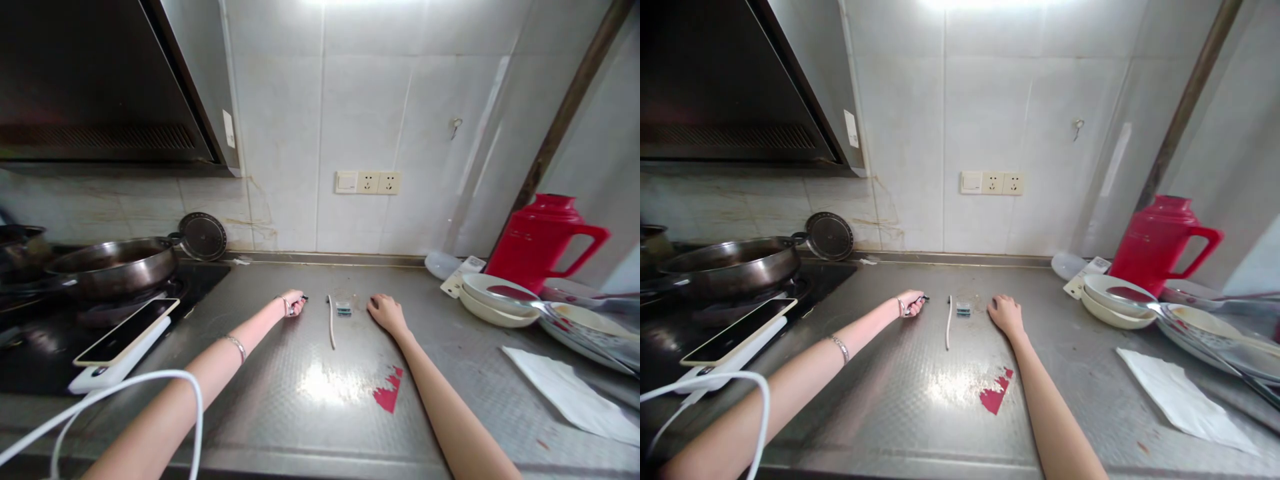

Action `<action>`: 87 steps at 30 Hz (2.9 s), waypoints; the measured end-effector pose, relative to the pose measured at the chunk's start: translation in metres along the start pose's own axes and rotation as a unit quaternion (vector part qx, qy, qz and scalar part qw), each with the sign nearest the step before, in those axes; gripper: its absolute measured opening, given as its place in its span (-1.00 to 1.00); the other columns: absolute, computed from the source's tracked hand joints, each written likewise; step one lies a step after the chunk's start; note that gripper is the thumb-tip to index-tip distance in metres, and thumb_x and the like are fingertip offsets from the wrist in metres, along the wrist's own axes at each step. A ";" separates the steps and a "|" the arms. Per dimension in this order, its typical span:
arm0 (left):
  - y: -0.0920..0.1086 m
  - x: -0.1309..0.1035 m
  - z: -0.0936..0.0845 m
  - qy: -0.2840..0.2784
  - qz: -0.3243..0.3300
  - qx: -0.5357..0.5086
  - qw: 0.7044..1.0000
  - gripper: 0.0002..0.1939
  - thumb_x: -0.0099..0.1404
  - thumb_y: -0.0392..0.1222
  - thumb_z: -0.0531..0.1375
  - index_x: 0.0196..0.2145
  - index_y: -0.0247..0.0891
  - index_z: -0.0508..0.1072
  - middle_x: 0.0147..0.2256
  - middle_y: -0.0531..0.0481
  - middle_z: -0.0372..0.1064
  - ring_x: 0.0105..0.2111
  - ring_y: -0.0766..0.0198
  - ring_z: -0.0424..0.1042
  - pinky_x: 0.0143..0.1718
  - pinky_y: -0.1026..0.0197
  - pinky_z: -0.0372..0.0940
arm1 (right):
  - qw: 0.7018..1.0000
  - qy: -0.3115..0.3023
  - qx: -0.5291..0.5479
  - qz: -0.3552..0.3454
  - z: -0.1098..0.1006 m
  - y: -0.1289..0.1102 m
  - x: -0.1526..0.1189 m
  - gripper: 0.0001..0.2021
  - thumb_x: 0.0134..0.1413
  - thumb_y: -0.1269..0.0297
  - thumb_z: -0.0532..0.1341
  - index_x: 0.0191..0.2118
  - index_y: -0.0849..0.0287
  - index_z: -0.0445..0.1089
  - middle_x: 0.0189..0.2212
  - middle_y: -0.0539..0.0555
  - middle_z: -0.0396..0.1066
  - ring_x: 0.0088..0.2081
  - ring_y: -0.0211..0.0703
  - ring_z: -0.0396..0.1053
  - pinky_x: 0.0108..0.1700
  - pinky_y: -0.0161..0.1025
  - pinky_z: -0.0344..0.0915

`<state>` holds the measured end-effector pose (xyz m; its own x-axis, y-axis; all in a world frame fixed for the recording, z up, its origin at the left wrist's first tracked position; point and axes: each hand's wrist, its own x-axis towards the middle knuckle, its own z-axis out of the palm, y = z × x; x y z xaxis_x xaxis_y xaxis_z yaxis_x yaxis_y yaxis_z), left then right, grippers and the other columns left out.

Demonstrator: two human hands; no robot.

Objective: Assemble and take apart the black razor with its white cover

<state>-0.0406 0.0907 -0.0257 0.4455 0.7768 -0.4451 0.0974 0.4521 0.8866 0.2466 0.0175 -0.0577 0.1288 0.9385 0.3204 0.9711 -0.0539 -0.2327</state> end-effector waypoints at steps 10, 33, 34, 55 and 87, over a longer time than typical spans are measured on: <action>0.001 0.000 -0.002 0.048 -0.083 0.028 0.995 -0.77 0.24 -0.17 -0.01 -0.56 -0.20 0.08 -0.79 0.24 -0.13 -0.85 0.49 -0.18 -0.82 0.45 -0.22 | 1.000 0.003 -0.001 -0.002 0.001 0.000 -0.001 -0.67 0.11 0.18 -0.02 -0.13 0.15 0.39 -0.05 0.16 0.36 -0.03 -0.02 0.24 -0.09 -0.17 0.11; 0.000 -0.019 0.009 0.125 -0.032 0.039 0.991 -0.71 0.28 -0.13 -0.09 -0.58 -0.22 0.05 -0.80 0.25 -0.13 -0.85 0.54 -0.16 -0.79 0.47 -0.27 | 1.000 -0.008 -0.001 0.004 -0.003 -0.002 -0.001 -0.67 0.11 0.20 -0.03 -0.13 0.15 0.40 -0.07 0.17 0.36 -0.04 -0.04 0.24 -0.10 -0.20 0.10; 0.001 -0.020 0.010 0.127 -0.024 0.036 0.991 -0.71 0.27 -0.13 -0.08 -0.58 -0.22 0.06 -0.80 0.25 -0.13 -0.85 0.54 -0.16 -0.79 0.46 -0.26 | 1.000 -0.008 -0.001 0.003 -0.003 -0.002 -0.002 -0.67 0.11 0.20 -0.03 -0.14 0.15 0.40 -0.07 0.16 0.36 -0.04 -0.04 0.24 -0.10 -0.20 0.10; -0.034 -0.028 0.064 0.096 0.243 -0.045 0.964 -0.67 0.19 0.10 0.01 -0.42 -0.25 0.24 -0.70 0.24 0.00 -0.80 0.52 -0.02 -0.77 0.43 -0.09 | 1.000 -0.013 -0.006 0.005 -0.003 -0.003 -0.001 -0.68 0.12 0.21 -0.02 -0.14 0.16 0.39 -0.09 0.16 0.38 -0.04 -0.07 0.25 -0.08 -0.21 0.10; -0.035 -0.040 0.067 0.090 0.289 -0.053 0.952 -0.71 0.24 0.00 0.02 -0.43 -0.29 0.30 -0.68 0.16 0.12 -0.76 0.49 0.08 -0.73 0.40 0.00 | 0.980 -0.179 0.006 -0.085 -0.030 -0.109 -0.036 -0.64 0.11 0.24 -0.05 -0.38 0.24 0.47 -0.36 0.28 0.49 -0.31 -0.03 0.46 -0.32 -0.27 0.28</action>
<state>-0.0020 0.0149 -0.0302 0.2371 0.9672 0.0907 -0.2129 -0.0393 0.9763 0.1426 -0.0211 -0.0164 -0.1160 0.9931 0.0143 0.9696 0.1164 -0.2152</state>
